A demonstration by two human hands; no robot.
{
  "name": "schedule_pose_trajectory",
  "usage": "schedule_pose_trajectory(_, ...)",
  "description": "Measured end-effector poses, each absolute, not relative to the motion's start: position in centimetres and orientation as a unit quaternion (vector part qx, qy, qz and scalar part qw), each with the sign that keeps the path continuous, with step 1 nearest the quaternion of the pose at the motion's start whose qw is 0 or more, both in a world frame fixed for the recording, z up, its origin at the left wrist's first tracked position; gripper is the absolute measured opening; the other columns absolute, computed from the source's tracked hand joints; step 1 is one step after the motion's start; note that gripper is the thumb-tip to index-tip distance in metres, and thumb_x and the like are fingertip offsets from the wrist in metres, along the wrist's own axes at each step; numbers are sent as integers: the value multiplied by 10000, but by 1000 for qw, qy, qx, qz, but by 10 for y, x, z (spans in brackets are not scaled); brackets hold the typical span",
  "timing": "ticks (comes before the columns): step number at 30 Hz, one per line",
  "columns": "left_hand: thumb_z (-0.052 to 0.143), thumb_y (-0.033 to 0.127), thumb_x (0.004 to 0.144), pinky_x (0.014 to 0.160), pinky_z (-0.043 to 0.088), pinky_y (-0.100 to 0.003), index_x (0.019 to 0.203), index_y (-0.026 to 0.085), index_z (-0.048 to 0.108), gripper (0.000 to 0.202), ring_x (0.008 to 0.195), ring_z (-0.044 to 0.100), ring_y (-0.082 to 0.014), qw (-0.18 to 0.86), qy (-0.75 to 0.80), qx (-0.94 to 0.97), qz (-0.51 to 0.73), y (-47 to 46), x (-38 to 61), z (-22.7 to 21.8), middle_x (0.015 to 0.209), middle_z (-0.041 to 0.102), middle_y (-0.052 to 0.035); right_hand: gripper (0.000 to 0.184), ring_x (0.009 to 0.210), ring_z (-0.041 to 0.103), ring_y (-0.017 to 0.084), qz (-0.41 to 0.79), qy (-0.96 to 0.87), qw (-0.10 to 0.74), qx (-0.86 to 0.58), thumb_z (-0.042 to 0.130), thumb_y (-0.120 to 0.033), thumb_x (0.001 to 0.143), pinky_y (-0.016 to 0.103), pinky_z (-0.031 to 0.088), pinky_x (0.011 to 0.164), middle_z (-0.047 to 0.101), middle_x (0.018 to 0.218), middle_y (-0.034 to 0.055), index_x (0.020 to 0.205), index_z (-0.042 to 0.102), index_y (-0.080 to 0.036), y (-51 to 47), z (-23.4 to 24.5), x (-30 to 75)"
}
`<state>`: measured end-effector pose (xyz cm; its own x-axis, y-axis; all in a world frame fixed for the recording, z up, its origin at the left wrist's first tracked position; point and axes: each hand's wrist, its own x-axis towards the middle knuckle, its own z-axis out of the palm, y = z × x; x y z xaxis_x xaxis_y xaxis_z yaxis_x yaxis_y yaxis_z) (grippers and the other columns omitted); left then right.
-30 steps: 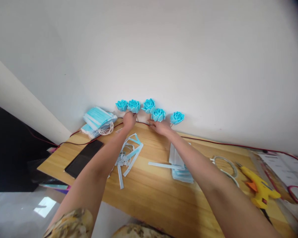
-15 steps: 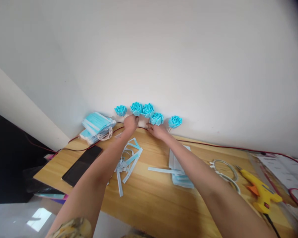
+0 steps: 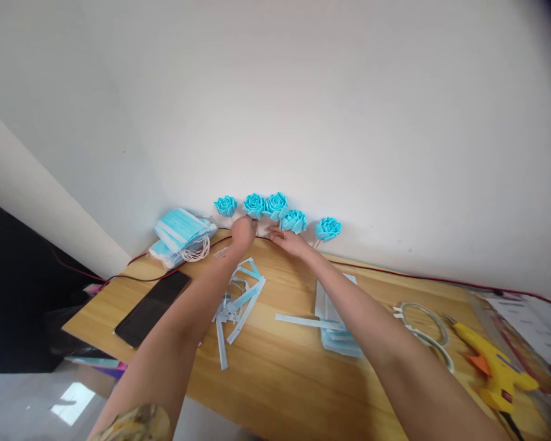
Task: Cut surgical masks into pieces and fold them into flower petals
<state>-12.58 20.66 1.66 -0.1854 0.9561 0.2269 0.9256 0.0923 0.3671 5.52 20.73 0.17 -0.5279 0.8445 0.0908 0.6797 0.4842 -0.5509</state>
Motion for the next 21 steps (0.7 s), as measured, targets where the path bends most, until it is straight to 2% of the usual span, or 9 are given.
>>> schedule_pose_trajectory(3,429,308,923,785,459,-317,995,115,735,369,993,677,-299,34,736,638,224,209,-127,14,1027,726,-195,412,1263,560,223,243,-851,178,-431,443,-371,964,381,406,1084,594,1386,4,1341,579,-276,215,-3,50)
schedule_pose_trajectory(6,420,320,929,785,459,-324,1005,116,731,380,986,678,-303,30,735,636,235,208,-127,11,1015,726,-198,418,1316,509,232,240,-860,176,-415,462,-382,956,400,359,1123,554,1428,-24,1357,563,-318,223,-8,39)
schedule_pose_trajectory(11,429,335,938,806,456,-328,1045,130,717,370,985,676,-296,31,731,630,260,203,-129,8,1021,726,-191,464,1284,532,278,226,-870,169,-405,514,-353,937,447,356,1115,568,1416,14,1398,526,-309,230,-6,23)
schedule_pose_trajectory(17,457,337,936,815,459,-303,1045,193,697,300,987,673,-252,48,722,616,311,192,-146,0,1045,737,-110,522,1286,533,285,226,-870,163,-407,532,-352,932,456,357,1116,525,1456,12,1449,456,-340,231,-6,24)
schedule_pose_trajectory(21,416,273,936,800,476,-319,1143,122,611,322,954,679,-251,49,762,545,346,191,-168,-11,1037,721,-145,549,1315,508,272,228,-871,157,-407,529,-313,926,453,341,1130,457,1507,12,1466,430,-333,232,-7,25)
